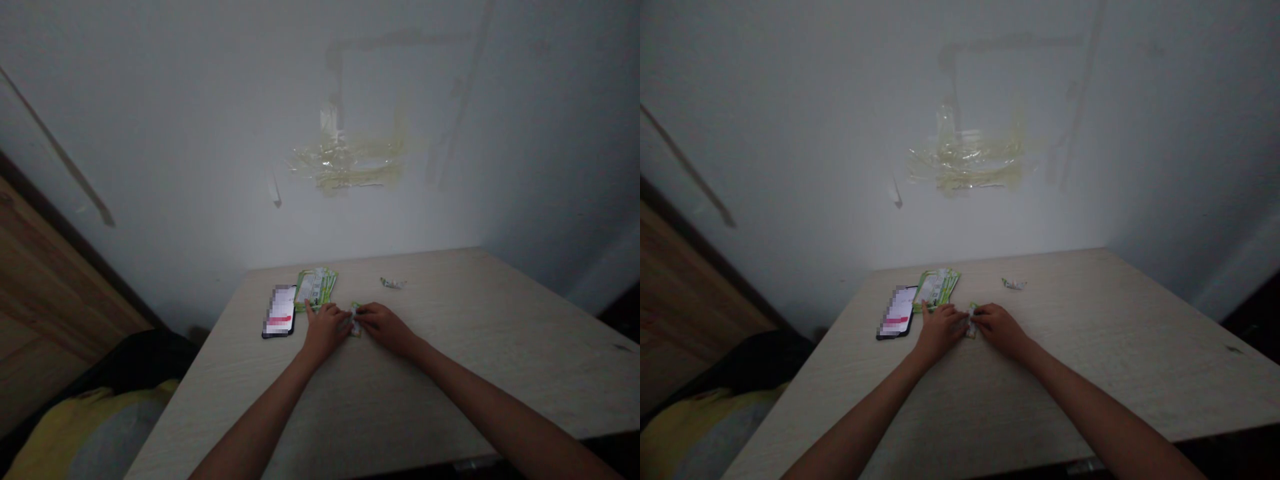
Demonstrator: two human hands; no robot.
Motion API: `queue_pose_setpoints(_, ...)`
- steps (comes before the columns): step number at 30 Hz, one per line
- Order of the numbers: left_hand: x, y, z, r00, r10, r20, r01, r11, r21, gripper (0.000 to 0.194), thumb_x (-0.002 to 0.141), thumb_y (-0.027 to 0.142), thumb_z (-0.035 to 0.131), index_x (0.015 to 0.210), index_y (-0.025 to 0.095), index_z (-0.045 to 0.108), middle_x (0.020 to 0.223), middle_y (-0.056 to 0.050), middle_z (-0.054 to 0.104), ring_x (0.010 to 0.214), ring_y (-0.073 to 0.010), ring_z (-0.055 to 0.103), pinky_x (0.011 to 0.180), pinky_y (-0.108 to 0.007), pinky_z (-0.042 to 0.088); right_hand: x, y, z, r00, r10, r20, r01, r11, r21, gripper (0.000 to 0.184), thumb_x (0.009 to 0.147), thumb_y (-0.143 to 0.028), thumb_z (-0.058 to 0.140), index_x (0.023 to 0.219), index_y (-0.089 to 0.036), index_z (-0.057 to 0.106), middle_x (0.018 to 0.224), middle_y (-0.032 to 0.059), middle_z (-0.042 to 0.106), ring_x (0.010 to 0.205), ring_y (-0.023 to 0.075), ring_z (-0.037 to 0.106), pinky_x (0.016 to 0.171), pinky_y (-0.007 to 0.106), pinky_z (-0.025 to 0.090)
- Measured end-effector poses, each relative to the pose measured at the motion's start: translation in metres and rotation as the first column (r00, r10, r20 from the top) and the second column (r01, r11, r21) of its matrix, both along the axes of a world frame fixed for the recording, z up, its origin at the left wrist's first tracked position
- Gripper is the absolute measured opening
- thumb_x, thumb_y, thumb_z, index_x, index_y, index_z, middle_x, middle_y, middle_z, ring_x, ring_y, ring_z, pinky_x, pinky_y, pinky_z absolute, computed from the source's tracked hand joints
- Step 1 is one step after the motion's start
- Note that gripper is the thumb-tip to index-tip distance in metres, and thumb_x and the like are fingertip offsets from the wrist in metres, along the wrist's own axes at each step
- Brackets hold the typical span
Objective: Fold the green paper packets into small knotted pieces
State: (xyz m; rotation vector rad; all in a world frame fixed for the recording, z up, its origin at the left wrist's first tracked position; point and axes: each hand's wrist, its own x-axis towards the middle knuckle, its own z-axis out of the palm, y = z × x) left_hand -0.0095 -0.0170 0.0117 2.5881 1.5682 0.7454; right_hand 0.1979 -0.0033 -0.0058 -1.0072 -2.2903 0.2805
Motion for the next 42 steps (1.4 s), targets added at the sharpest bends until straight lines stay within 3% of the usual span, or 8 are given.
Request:
queue_pose_setpoints(14, -0.001, 0.000, 0.004, 0.998, -0.020, -0.065, 0.022, 0.999, 0.030, 0.016, 0.087, 0.039, 0.061, 0.099, 0.036, 0.072, 0.097, 0.001, 0.073, 0.113, -0.0247, 0.054, 0.106, -0.069, -0.014, -0.001, -0.002, 0.002, 0.996, -0.030, 0.090, 0.024, 0.998, 0.065, 0.028, 0.087, -0.017, 0.057, 0.111, -0.025, 0.071, 0.112, 0.0078, 0.067, 0.104, 0.0197, 0.059, 0.096, 0.035, 0.044)
queue_pose_setpoints(26, -0.002, 0.002, 0.001, 0.998, -0.005, -0.056, 0.006, 1.000, 0.013, 0.017, 0.086, 0.040, 0.062, 0.100, 0.036, 0.071, 0.100, 0.001, 0.072, 0.116, -0.0274, 0.051, 0.105, -0.072, -0.011, -0.006, -0.002, 0.006, 0.933, -0.291, 0.213, 0.267, 0.954, 0.135, 0.024, 0.090, -0.031, 0.058, 0.109, -0.032, 0.071, 0.106, 0.0085, 0.060, 0.102, 0.0226, 0.053, 0.091, 0.038, 0.041)
queue_pose_setpoints(42, -0.002, 0.002, -0.001, 1.000, -0.010, -0.014, 0.010, 1.000, -0.009, 0.015, 0.086, 0.039, 0.063, 0.097, 0.034, 0.072, 0.102, 0.000, 0.072, 0.115, -0.0274, 0.051, 0.103, -0.071, -0.016, -0.007, 0.008, 0.005, 0.857, -0.438, 0.271, 0.418, 0.899, 0.129, 0.029, 0.094, -0.036, 0.050, 0.120, -0.038, 0.063, 0.112, 0.0097, 0.054, 0.104, 0.0239, 0.050, 0.086, 0.035, 0.041)
